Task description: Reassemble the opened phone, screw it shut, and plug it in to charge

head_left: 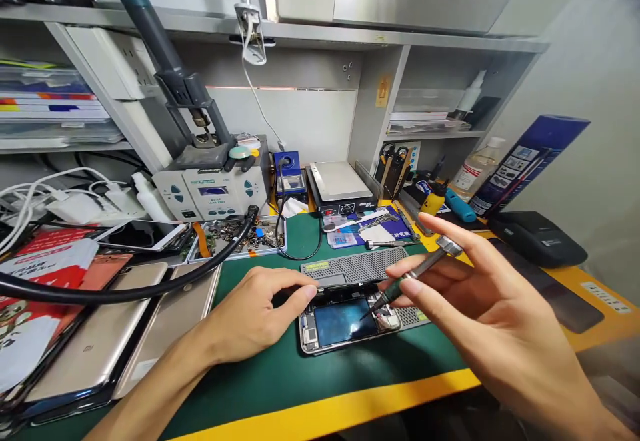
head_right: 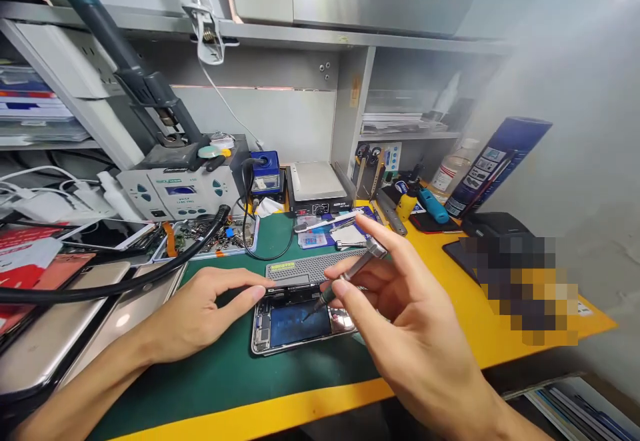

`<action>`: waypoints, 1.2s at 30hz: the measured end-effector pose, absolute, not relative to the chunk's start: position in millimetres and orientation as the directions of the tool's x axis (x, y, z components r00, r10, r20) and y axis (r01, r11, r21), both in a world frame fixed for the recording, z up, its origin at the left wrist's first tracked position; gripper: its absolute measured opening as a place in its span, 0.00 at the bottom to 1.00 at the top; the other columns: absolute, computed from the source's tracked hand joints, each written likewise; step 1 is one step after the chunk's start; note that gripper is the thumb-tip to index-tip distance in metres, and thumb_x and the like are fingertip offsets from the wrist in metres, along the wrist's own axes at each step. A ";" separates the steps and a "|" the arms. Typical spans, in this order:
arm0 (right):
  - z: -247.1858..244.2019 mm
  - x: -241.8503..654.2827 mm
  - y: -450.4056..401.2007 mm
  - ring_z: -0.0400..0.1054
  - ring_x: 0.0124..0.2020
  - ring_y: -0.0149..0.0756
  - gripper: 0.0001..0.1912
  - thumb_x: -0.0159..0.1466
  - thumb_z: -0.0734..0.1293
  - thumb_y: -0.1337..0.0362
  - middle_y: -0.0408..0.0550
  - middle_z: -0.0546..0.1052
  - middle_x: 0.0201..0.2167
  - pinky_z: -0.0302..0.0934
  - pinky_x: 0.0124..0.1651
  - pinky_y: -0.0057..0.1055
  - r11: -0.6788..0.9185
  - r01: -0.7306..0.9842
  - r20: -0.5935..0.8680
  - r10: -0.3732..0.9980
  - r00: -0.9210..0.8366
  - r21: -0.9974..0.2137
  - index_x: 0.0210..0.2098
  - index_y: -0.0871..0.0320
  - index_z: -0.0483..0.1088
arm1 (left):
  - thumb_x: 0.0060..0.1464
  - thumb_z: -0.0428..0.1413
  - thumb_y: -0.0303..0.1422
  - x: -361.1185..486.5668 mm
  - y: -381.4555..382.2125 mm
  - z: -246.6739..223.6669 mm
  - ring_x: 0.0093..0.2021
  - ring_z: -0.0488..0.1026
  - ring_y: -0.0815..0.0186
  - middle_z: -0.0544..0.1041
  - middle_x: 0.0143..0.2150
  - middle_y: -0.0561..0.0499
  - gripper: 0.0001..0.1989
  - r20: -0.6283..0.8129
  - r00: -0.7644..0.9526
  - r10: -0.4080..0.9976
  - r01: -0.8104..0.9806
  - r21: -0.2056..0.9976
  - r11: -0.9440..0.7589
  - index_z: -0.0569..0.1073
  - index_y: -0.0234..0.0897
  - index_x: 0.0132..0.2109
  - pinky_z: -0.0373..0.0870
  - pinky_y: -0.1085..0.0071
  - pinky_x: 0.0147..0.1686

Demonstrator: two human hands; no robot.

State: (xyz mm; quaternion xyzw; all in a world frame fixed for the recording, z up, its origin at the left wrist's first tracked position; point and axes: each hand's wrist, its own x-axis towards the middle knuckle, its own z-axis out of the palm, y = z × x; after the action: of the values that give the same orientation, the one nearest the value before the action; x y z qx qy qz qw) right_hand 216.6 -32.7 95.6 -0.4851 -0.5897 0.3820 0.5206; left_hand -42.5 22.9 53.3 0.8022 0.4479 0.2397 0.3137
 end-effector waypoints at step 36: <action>52.6 185.8 -2.3 0.78 0.41 0.33 0.35 0.70 0.64 0.69 0.43 0.79 0.50 0.74 0.47 0.30 0.568 0.625 0.458 0.817 -0.351 -0.536 0.72 0.46 0.50 | 0.68 0.47 0.49 -43.8 34.1 40.7 0.29 0.57 0.70 0.63 0.27 0.59 0.22 0.023 0.428 0.904 0.466 0.851 -0.242 0.73 0.42 0.33 0.53 0.70 0.28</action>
State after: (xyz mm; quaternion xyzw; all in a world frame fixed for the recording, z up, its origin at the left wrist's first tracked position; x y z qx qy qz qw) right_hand 185.8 -2.3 52.6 -0.4446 -0.8106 0.1351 0.3563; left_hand -43.8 34.1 40.7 0.7408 0.4623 0.2690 0.4063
